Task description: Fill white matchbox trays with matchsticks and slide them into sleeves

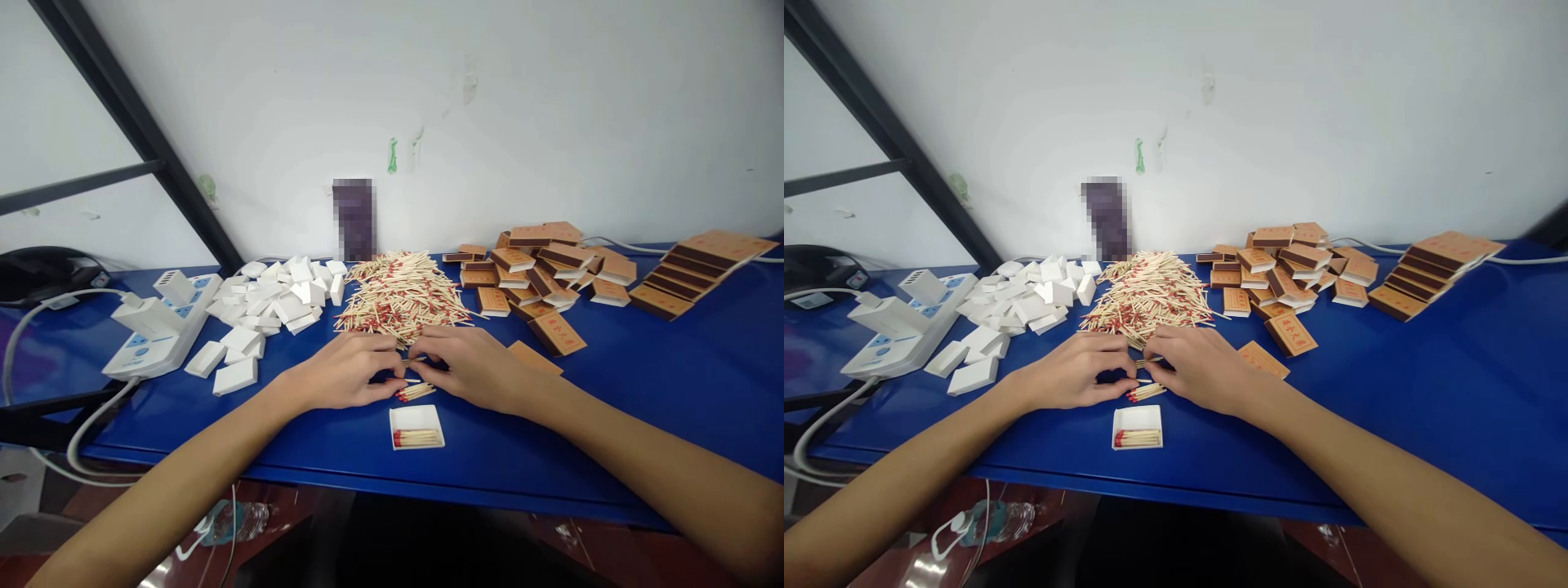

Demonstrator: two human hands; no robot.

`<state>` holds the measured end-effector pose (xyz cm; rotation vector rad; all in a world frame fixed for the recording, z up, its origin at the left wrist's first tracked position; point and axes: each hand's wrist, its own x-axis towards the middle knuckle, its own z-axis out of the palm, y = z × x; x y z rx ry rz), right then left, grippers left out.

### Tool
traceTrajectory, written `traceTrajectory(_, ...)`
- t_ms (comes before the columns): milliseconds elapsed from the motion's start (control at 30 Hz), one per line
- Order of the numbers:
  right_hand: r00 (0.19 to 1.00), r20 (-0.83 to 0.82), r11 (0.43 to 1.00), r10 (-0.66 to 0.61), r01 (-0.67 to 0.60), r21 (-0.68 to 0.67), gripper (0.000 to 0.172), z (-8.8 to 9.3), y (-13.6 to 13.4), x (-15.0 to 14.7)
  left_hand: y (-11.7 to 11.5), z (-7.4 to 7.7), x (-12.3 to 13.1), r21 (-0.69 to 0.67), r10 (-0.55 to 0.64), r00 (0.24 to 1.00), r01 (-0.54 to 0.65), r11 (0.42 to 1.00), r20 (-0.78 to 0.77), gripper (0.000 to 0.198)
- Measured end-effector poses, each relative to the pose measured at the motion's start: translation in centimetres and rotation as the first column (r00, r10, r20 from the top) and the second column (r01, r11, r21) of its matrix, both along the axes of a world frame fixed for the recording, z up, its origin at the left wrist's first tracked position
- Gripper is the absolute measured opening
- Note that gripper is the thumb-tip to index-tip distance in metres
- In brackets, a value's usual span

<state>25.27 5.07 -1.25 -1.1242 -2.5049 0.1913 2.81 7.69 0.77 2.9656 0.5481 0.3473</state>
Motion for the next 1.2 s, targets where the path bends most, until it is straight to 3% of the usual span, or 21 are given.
traceTrajectory(233, 1.0, -0.01, 1.0, 0.006, -0.006, -0.03, 0.027, 0.4, -0.3, 0.4, 0.2, 0.4, -0.4, 0.007, 0.044, 0.998, -0.044, 0.999, 0.039, 0.016)
traceTrajectory(433, 0.994, 0.021, 0.993, -0.11, 0.111, -0.05, 0.027, 0.3, -0.5, 0.3, 0.4, 0.7, -1.1, 0.003, 0.067, 0.997, -0.066, 0.998, -0.05, 0.014)
traceTrajectory(567, 0.997, -0.011, 0.99, -0.077, 0.075, -0.116, 0.027, 0.7, -0.5, 0.0, 0.3, 0.6, -0.9, -0.023, 0.081, 0.995, -0.083, 0.996, -0.058, 0.016)
traceTrajectory(767, 0.998, -0.058, 0.999, -0.014, 0.012, -0.041, 0.019, 0.6, -0.4, -0.2, 0.4, 0.7, -0.9, -0.034, 0.081, 0.995, -0.083, 0.996, -0.056, 0.012)
traceTrajectory(1200, 0.999, -0.021, 0.997, 0.032, -0.034, -0.07, 0.019, 0.8, -0.2, 0.6, 0.7, 0.5, -1.1, -0.08, 0.042, 0.998, -0.045, 0.996, -0.038, 0.012)
